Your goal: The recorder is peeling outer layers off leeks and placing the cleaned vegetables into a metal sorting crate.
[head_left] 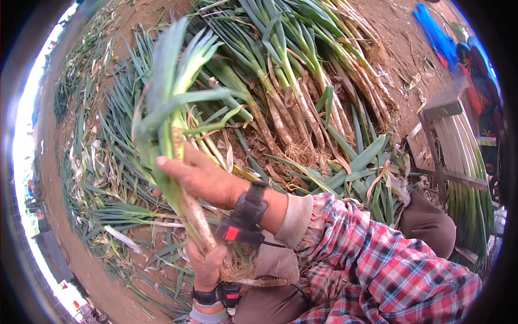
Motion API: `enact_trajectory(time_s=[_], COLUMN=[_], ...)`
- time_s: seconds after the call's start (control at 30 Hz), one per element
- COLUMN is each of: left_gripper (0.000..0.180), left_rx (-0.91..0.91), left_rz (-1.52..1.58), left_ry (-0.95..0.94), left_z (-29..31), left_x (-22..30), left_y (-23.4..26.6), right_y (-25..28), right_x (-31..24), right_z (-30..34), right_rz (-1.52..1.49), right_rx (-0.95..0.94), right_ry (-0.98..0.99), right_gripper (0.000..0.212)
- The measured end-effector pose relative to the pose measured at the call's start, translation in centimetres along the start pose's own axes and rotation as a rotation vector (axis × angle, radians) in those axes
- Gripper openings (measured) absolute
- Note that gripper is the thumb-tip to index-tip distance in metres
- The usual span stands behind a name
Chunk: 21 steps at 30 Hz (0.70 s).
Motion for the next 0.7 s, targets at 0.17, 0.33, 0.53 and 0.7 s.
enact_trajectory(time_s=[0.17, 0.33, 0.53, 0.7], left_gripper=[0.08, 0.061, 0.043, 0.044], left_rx=[0.226, 0.326, 0.136, 0.16], left_rz=[0.002, 0.31, 0.154, 0.141], left_ry=[-0.194, -0.196, -0.061, 0.103], left_z=[2.1, -0.1, -12.5, -9.5], left_x=[1.8, 1.5, -3.2, -3.7], left_y=[4.1, 7.6, 6.7, 4.7], right_y=[-8.2, -6.9, 21.3, 24.0], right_x=[-1.4, -0.8, -0.2, 0.4], right_z=[1.0, -1.4, -1.9, 1.8], right_rz=[0.309, 0.475, 1.351, 1.718], right_rx=[-0.227, -0.151, 0.779, 0.855], right_ry=[0.335, 0.246, 0.159, 0.161], right_gripper=[0.073, 0.055, 0.031, 0.054])
Point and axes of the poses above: each hand's wrist, its own z-axis away from the middle knuckle, its own y-axis out of the back of the hand, x = y × z, the point moved 9 cm from there along -z, towards the middle knuckle, and after that the axes turned 11 degrees about x, right-handed, at the moved point
